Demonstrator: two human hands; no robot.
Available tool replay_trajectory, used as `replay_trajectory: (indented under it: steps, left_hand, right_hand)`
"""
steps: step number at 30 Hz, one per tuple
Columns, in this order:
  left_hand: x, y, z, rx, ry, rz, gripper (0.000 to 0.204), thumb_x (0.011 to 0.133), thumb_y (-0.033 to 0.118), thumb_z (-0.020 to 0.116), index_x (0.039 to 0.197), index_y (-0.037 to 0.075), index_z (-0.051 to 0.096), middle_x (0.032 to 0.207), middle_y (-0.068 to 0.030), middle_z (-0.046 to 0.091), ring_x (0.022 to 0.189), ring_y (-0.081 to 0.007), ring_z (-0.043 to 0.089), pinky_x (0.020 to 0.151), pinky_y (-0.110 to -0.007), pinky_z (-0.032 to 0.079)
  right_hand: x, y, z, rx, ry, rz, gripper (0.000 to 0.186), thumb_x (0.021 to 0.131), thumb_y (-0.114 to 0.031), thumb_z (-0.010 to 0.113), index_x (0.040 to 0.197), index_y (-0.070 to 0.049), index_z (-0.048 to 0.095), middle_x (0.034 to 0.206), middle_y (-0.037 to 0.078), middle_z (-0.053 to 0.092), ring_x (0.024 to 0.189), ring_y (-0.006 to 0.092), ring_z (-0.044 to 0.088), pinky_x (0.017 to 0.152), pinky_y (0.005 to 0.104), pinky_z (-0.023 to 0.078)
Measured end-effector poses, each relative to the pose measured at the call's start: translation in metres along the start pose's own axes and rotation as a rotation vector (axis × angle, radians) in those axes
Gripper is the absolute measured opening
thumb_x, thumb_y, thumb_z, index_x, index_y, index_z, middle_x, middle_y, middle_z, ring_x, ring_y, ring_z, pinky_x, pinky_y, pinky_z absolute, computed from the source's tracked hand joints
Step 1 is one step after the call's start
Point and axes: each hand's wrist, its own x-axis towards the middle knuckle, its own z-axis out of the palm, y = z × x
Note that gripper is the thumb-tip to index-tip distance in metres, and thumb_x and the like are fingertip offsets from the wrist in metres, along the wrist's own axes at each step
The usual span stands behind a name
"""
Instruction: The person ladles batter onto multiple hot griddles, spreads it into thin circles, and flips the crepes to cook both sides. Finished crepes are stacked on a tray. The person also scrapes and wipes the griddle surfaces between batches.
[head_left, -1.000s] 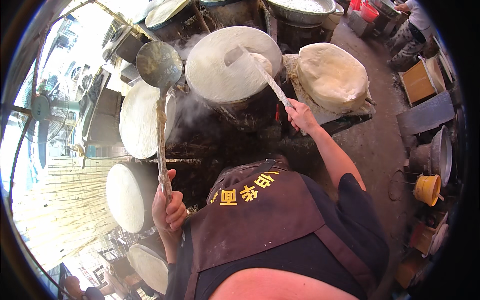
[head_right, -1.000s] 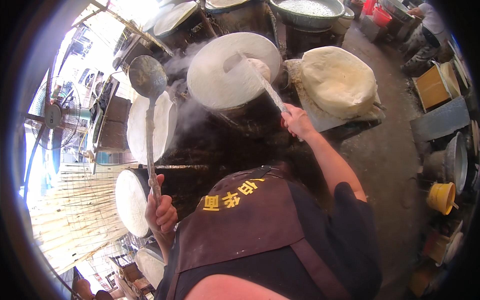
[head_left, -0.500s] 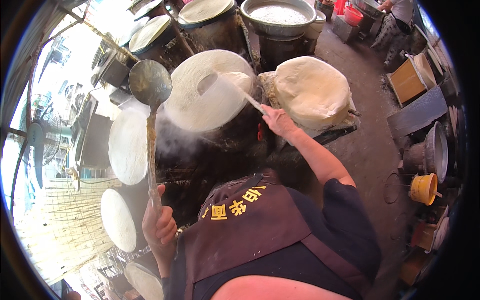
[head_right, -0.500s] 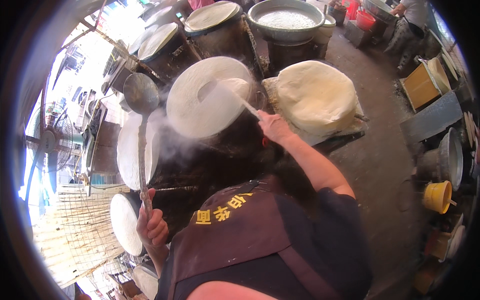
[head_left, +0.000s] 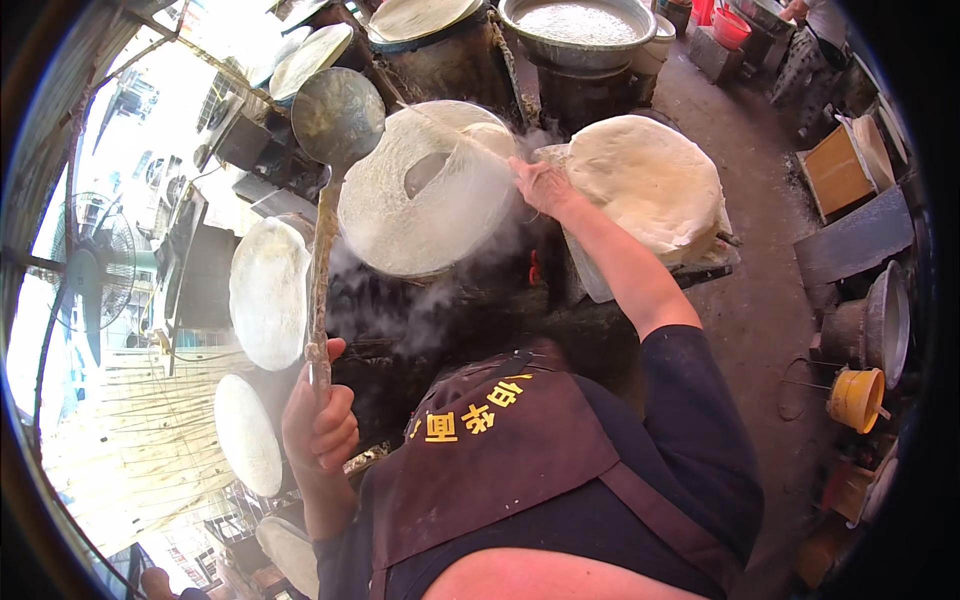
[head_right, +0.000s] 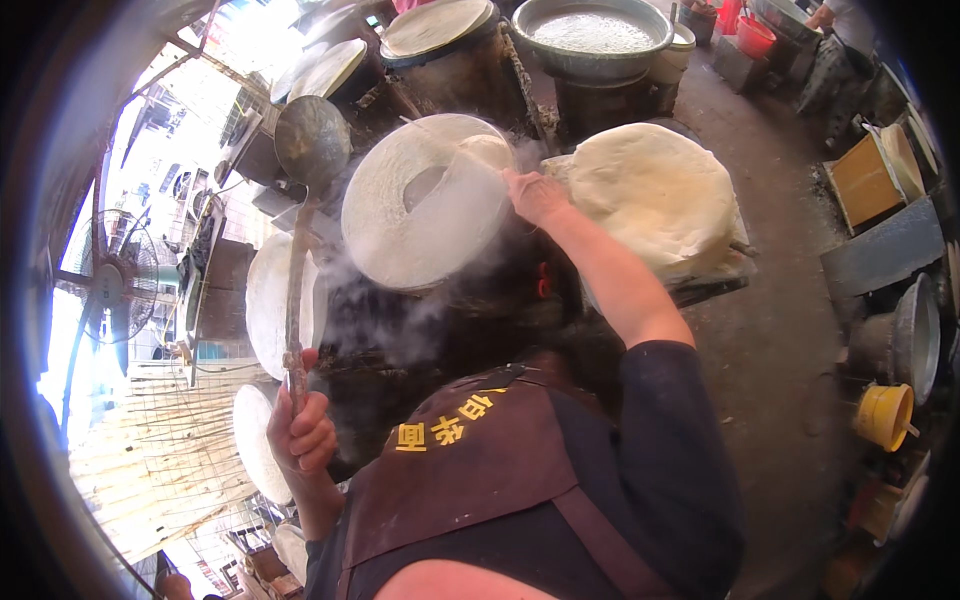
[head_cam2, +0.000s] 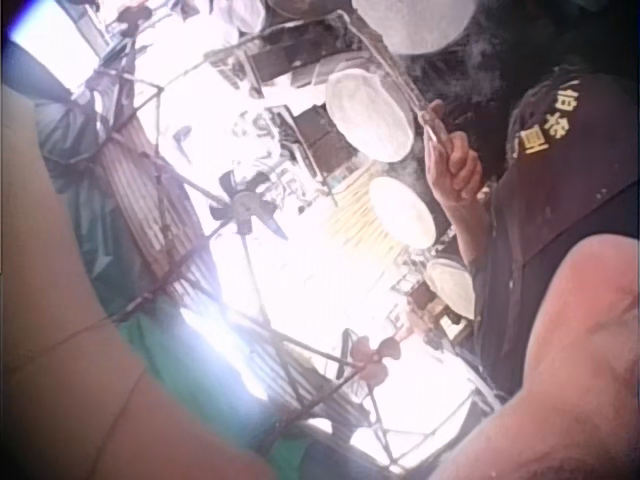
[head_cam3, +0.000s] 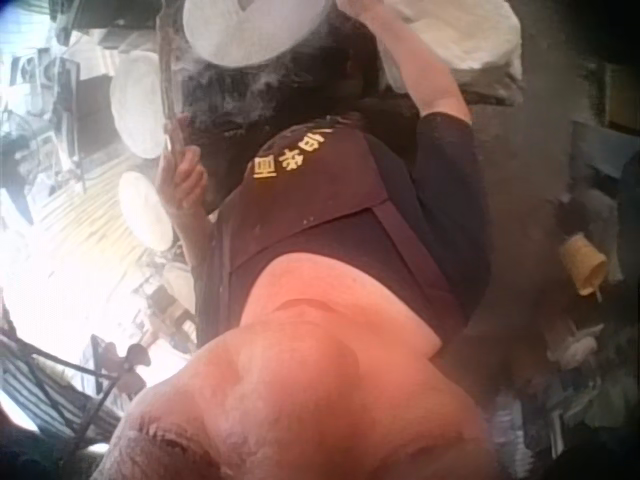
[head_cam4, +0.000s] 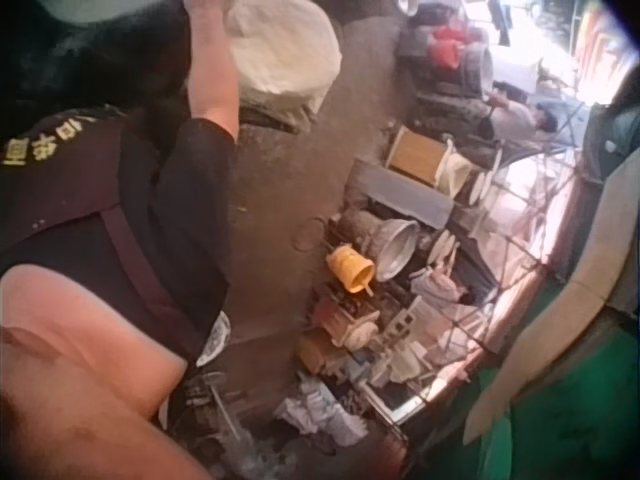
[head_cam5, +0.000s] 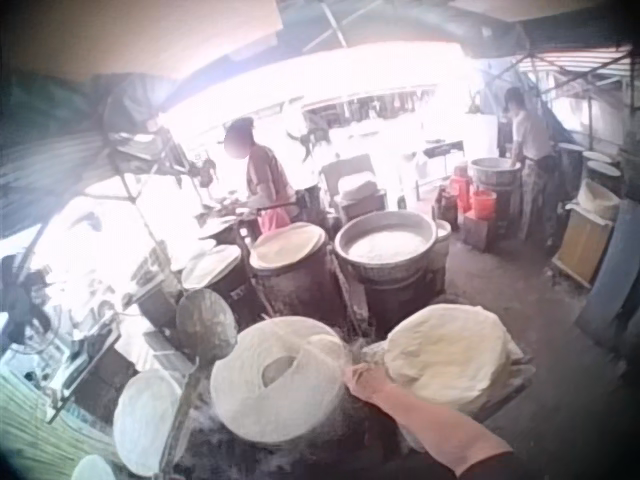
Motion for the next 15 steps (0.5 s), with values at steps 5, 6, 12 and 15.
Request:
replay_trajectory:
  steps: [5,6,12,15]
  left_hand:
    - [-0.01,0.0,-0.016,0.057,0.029,0.025,0.05,0.105,0.024,0.031,0.148,0.006,0.015,0.063,-0.0022,0.035,0.037,-0.0036,0.026,0.028,-0.018,0.027]
    - [-0.012,0.001,-0.018,0.067,0.04,0.025,0.05,0.105,0.025,0.032,0.148,0.007,0.015,0.063,-0.0022,0.035,0.038,-0.0036,0.026,0.028,-0.018,0.028]
    - [0.015,-0.003,-0.011,0.016,0.1,0.011,0.05,0.104,0.025,0.033,0.148,0.008,0.016,0.064,-0.0025,0.036,0.039,-0.0052,0.03,0.029,-0.02,0.032]
    - [0.042,-0.008,0.002,-0.01,0.104,-0.045,0.05,0.104,0.025,0.034,0.149,0.009,0.016,0.066,-0.0029,0.037,0.039,-0.0059,0.031,0.029,-0.021,0.033]
  right_hand:
    - [-0.108,-0.042,-0.011,0.441,0.189,-0.091,0.054,0.087,-0.013,0.059,0.139,-0.01,0.042,0.09,0.023,0.064,0.085,0.0422,0.061,0.076,0.0469,0.048]
    - [-0.129,-0.044,-0.014,0.465,0.163,0.0,0.057,0.086,-0.009,0.058,0.14,-0.011,0.04,0.085,0.023,0.064,0.081,0.0423,0.062,0.074,0.0481,0.048]
    - [-0.057,-0.023,0.003,0.201,0.028,0.297,0.053,0.086,-0.009,0.052,0.138,-0.007,0.041,0.084,0.028,0.063,0.084,0.0426,0.062,0.073,0.0498,0.047]
    - [-0.007,-0.022,0.019,0.171,0.032,0.228,0.05,0.086,-0.011,0.052,0.135,-0.007,0.044,0.091,0.029,0.063,0.087,0.0433,0.062,0.077,0.0492,0.048]
